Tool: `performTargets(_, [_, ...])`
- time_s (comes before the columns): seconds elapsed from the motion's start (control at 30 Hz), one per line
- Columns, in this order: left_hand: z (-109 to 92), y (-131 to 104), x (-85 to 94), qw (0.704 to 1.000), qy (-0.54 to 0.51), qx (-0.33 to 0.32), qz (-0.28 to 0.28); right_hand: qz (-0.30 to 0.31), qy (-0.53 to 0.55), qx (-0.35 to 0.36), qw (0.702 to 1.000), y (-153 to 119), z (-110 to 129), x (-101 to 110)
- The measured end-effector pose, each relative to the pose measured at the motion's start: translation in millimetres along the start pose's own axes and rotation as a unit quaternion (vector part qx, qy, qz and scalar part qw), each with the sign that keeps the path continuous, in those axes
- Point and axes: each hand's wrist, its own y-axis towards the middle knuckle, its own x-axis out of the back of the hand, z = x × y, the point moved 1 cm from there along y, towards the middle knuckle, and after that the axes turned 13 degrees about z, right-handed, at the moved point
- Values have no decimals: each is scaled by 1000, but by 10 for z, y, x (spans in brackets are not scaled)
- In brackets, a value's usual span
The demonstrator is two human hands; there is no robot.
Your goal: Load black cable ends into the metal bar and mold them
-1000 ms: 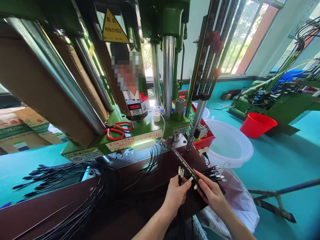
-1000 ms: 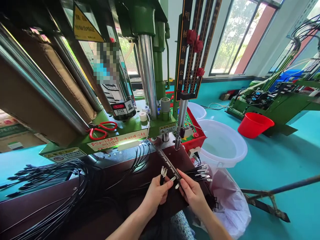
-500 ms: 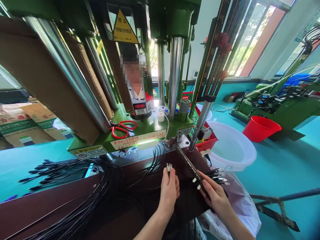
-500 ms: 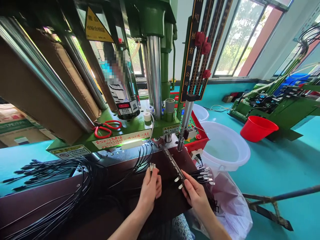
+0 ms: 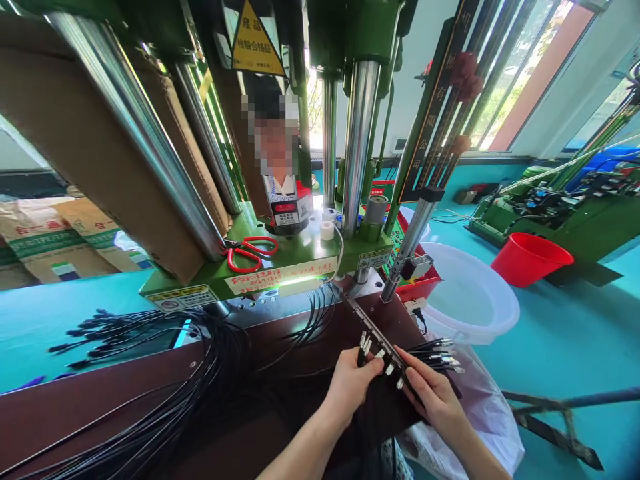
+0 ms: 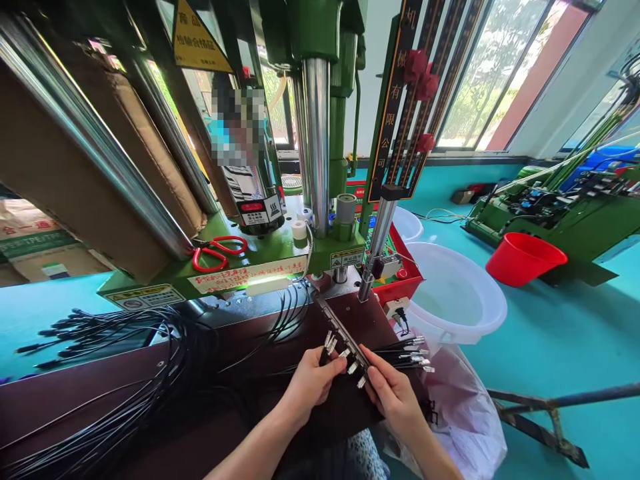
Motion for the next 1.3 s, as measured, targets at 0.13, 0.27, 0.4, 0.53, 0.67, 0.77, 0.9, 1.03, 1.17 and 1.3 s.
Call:
performTargets(0.13, [86, 12, 29, 998, 25, -55, -15, 21, -92, 36, 995, -9, -25, -24])
performTargets(0.27, [91, -11, 66, 991, 96, -89, -34, 6, -75, 31, 997, -5, -19, -51])
performTargets(0.4, [-38, -83, 123, 981, 92, -134, -106, -36, -4, 16, 999, -5, 23, -54])
performTargets(0.53, [-27, -78, 145, 974, 67, -153, -154, -63, 47, 6, 997, -17, 61, -70])
performTargets(0.67, [71, -14, 130, 978, 42, -148, -139, -53, 67, -4, 996, -16, 62, -80])
performTargets(0.77, [79, 8, 118, 989, 40, -102, -100, -42, 68, -17, 997, -23, 79, -81])
performTargets(0.9, [34, -5, 108, 992, 29, -68, -99, -19, 68, -28, 997, -41, 117, -83])
performTargets(1.03, [13, -23, 100, 992, 8, -69, -102, -13, 22, -34, 999, -52, 107, -55])
performTargets(1.17, [41, -24, 102, 991, -2, -78, -105, 17, -49, -26, 998, -47, 27, 7])
performTargets(1.3, [83, -4, 114, 987, 25, -108, -115, 76, -100, 11, 992, -36, -63, 42])
